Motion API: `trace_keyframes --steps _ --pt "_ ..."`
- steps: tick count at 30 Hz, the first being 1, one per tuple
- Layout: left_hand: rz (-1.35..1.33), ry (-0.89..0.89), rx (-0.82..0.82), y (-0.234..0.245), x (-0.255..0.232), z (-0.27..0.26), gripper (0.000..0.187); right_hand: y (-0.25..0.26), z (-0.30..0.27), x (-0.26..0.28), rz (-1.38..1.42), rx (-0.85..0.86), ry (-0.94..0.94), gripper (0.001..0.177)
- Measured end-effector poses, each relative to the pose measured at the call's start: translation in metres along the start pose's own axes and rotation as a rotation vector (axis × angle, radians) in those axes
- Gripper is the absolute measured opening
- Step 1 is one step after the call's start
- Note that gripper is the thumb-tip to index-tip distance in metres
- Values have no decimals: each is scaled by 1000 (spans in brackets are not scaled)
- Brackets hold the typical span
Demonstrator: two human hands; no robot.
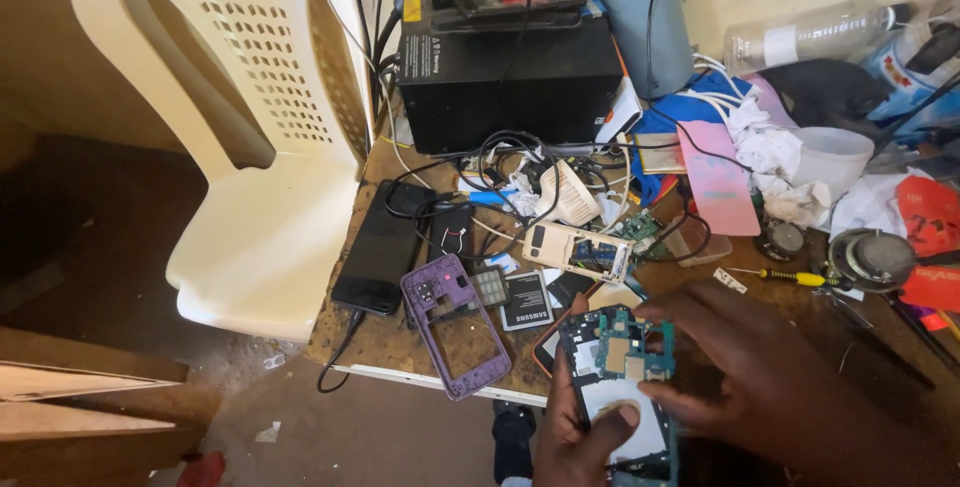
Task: Assembling the internal components of a smartphone by fitting the motherboard into the frame on a workbench.
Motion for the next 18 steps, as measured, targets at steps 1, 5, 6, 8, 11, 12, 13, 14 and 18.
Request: trace_keyframes --steps 1,5,6,8,11,12,13,14,18 --pt "0 1 0 -1 0 0 104 1 -1 0 0 1 -1 69" --pt "-134 243 -131 3 4 1 102 2 -1 0 -75 -64 137 65" --pt "-111 143 -2 3 4 2 103 2 -2 0 -58 -87 176 66" --pt "-103 142 29 1 0 0 100 -3 0 -1 -73 -67 203 64" --pt "-141 139 99 -3 -2 -3 96 -6 2 4 -63 -56 231 63" --pt "-188 133 140 -4 -3 -3 94 -6 3 6 -40 -68 234 63" --pt "-187 134 139 -3 -1 -3 94 -6 3 7 -39 -68 234 63" --pt "-224 156 127 -2 1 -2 96 -6 3 7 -2 -87 248 65" --pt "-267 297 31 -8 -6 -5 100 -7 -1 -2 77 -51 170 66"
Point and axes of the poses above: each hand's wrist, its own z-axis towards the middle knuckle, its own y-axis out of the back of the hand, x = y × z, the point moved 1 cm from there along z, towards the middle knuckle, and after that the axes turned 9 degrees about -x, right-handed, at the moved point
